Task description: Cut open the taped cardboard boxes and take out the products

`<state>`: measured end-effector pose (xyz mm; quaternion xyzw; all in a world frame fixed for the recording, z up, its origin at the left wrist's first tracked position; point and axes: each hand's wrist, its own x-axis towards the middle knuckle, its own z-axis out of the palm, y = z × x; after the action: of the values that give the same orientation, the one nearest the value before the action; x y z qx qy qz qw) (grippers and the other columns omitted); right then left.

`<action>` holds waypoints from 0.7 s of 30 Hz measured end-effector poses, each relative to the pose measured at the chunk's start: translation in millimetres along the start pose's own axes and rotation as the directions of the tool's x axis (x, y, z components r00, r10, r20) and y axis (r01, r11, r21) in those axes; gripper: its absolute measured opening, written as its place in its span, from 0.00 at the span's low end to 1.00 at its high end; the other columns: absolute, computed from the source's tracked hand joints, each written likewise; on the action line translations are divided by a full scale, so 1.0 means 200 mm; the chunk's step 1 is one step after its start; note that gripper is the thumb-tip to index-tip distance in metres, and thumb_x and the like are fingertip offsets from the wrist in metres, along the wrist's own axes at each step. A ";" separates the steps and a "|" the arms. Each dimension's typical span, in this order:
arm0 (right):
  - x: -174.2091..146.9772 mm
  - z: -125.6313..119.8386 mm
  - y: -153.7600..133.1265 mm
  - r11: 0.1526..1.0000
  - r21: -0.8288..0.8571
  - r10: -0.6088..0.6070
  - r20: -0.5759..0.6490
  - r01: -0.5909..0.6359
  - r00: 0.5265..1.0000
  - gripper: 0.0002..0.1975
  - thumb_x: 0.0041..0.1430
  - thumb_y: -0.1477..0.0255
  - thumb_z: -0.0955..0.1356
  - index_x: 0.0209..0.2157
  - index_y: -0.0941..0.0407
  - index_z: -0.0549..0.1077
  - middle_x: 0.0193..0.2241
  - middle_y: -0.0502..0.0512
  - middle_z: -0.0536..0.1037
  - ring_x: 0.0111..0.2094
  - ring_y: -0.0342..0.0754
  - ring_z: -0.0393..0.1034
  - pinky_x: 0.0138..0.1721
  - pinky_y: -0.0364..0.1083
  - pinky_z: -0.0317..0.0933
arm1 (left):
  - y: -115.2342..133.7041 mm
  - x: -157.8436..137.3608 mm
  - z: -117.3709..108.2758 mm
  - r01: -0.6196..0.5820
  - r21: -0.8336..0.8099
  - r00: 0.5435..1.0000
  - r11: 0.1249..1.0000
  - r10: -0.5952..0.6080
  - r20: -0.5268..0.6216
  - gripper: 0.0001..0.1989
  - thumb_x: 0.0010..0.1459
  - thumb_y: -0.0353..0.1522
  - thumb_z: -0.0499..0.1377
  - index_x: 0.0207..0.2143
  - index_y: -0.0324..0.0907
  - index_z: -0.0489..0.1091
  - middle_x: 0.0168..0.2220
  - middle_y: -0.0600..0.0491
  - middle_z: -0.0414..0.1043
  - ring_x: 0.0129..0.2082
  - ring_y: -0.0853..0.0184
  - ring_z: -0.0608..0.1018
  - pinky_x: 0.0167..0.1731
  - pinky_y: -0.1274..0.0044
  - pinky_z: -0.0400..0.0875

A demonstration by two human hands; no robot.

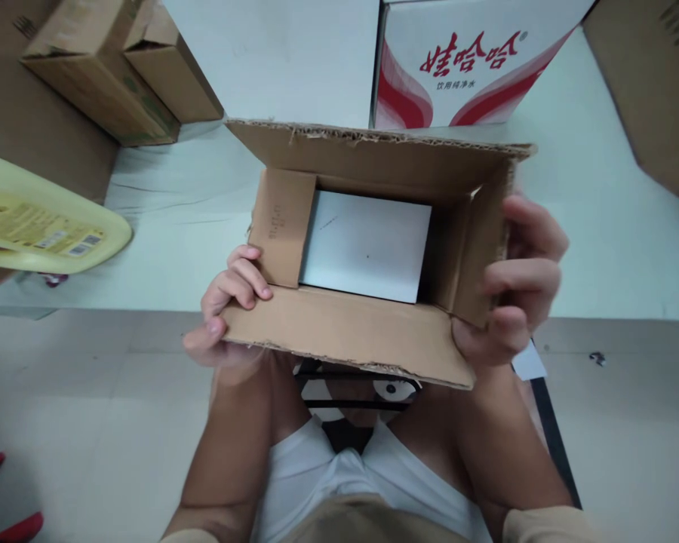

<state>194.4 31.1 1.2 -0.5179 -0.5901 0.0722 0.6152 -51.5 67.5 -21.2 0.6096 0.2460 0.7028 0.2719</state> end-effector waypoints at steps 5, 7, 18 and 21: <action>0.01 0.09 0.07 0.989 -0.115 -0.128 -0.377 0.091 0.917 0.13 0.65 0.55 0.53 0.39 0.48 0.59 0.58 0.58 0.68 0.61 0.60 0.69 0.54 0.64 0.69 | -0.01 0.01 0.01 0.025 -0.019 0.999 1.000 -0.025 -0.040 0.22 0.59 0.49 0.46 0.21 0.45 0.62 0.18 0.54 0.57 0.24 0.63 0.63 0.49 0.60 0.64; 0.02 0.08 0.10 0.995 -0.089 -0.080 -0.313 0.055 0.946 0.10 0.62 0.61 0.57 0.44 0.48 0.58 0.63 0.57 0.66 0.65 0.58 0.66 0.55 0.62 0.70 | 0.00 0.02 0.00 0.060 -0.047 0.997 0.997 -0.062 -0.053 0.26 0.62 0.49 0.43 0.21 0.45 0.67 0.18 0.54 0.60 0.24 0.64 0.67 0.50 0.61 0.66; 0.02 0.01 0.12 0.983 -0.095 0.143 -0.143 -0.157 0.979 0.23 0.54 0.77 0.60 0.52 0.47 0.58 0.69 0.55 0.60 0.72 0.57 0.55 0.62 0.67 0.64 | 0.08 0.63 -0.15 0.412 0.086 0.712 0.907 -0.379 0.591 0.13 0.49 0.43 0.73 0.24 0.45 0.78 0.22 0.50 0.74 0.23 0.61 0.79 0.24 0.65 0.79; 0.02 0.00 0.13 0.994 -0.005 0.109 -0.141 -0.111 0.984 0.21 0.55 0.77 0.59 0.50 0.47 0.57 0.67 0.55 0.63 0.71 0.54 0.58 0.63 0.65 0.64 | 0.08 0.78 -0.05 0.541 0.317 0.299 0.779 -0.530 0.793 0.14 0.50 0.43 0.74 0.29 0.41 0.81 0.28 0.42 0.80 0.26 0.56 0.82 0.22 0.64 0.79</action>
<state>208.8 45.1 -14.3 -0.5575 -0.5164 0.0658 0.6467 -79.1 162.3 101.5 0.7525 0.2638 0.1785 0.5764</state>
